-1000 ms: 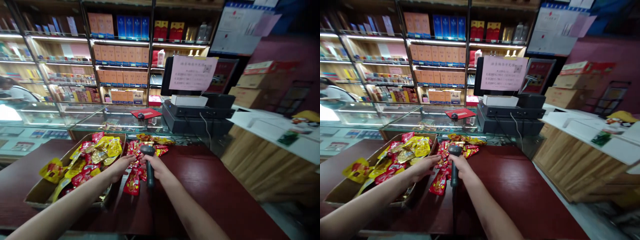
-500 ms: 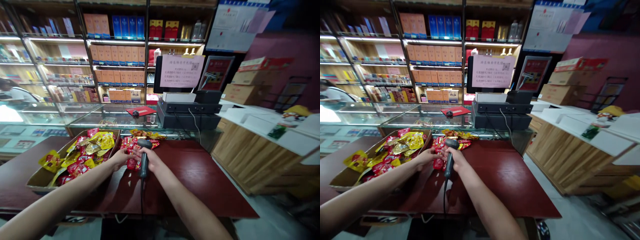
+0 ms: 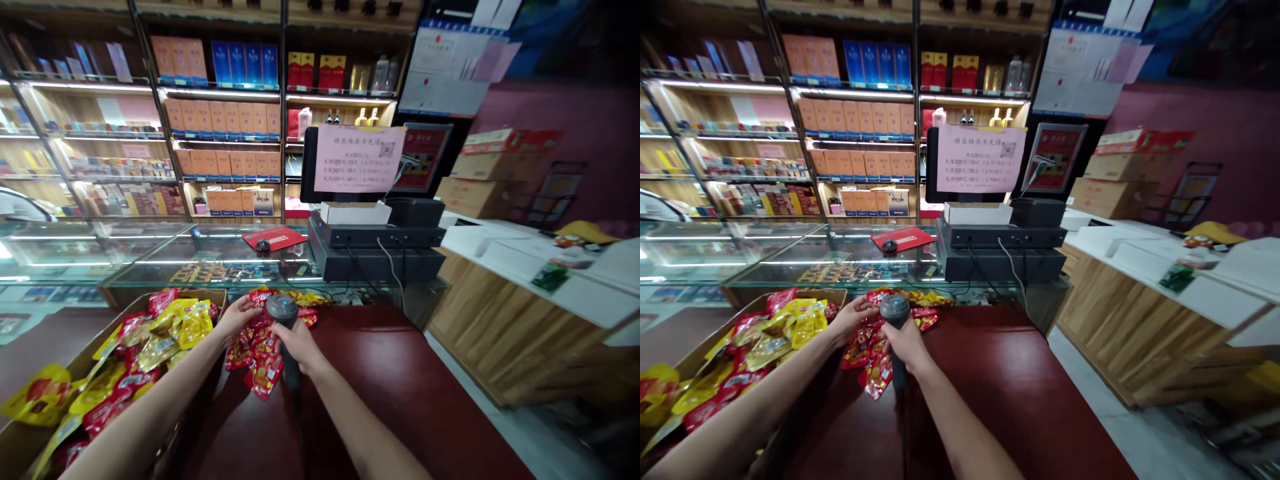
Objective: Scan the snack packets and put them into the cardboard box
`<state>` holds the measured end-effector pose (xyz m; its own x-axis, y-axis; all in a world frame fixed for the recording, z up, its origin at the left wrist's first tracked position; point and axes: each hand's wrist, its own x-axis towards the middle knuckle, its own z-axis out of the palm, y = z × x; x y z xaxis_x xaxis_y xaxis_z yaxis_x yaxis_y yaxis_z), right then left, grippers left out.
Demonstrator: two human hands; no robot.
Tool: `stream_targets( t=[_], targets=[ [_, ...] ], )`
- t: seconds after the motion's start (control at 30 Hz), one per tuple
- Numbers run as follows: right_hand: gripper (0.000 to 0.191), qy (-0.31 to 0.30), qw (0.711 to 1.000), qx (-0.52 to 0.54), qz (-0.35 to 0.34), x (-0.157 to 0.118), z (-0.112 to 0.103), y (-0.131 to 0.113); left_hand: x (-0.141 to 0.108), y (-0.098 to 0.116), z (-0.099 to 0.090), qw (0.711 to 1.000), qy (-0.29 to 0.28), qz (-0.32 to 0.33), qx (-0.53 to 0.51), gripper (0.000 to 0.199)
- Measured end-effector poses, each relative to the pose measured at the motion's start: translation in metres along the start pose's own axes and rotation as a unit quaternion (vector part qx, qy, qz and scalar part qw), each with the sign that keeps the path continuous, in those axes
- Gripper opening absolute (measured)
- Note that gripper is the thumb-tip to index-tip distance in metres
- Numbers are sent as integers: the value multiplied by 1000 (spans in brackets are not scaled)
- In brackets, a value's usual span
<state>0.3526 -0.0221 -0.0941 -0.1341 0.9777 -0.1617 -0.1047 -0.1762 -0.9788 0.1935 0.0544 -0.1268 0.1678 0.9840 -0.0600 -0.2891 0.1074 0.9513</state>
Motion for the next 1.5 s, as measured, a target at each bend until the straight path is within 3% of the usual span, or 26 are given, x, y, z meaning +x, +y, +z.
stream_targets(
  t=[0.23, 0.43, 0.67, 0.83, 1.0, 1.13, 1.2, 1.37, 1.5],
  targets=[
    [18, -12, 1000, -29, -5, 25, 13, -6, 3, -1, -4, 1000, -10, 11, 1, 44],
    [17, -1, 1000, 20, 8, 27, 11, 11, 2, -4, -3, 1000, 9, -10, -14, 49],
    [15, -10, 1000, 26, 15, 24, 7, 8, 6, -15, -7, 998, 52, -27, 17, 47],
    [18, -9, 1000, 22, 7, 22, 8, 8, 4, -13, -6, 999, 41, -20, 16, 46],
    [18, -4, 1000, 20, 4, 20, 10, 7, 1, -10, -3, 1000, -25, -2, -1, 46],
    [13, -5, 999, 30, 11, 18, 9, 6, 2, -12, -5, 1000, 2, -8, 8, 43],
    [12, 9, 999, 42, -1, 18, 8, 7, 3, -14, -6, 1000, 14, -10, 16, 42],
    [18, 117, 987, 22, -104, 19, -1, 12, 0, -15, -3, 998, 37, -33, 47, 47],
    [18, 80, 990, 75, -88, 16, -1, 7, -13, 5, 9, 999, -6, -30, 32, 44]
  ],
)
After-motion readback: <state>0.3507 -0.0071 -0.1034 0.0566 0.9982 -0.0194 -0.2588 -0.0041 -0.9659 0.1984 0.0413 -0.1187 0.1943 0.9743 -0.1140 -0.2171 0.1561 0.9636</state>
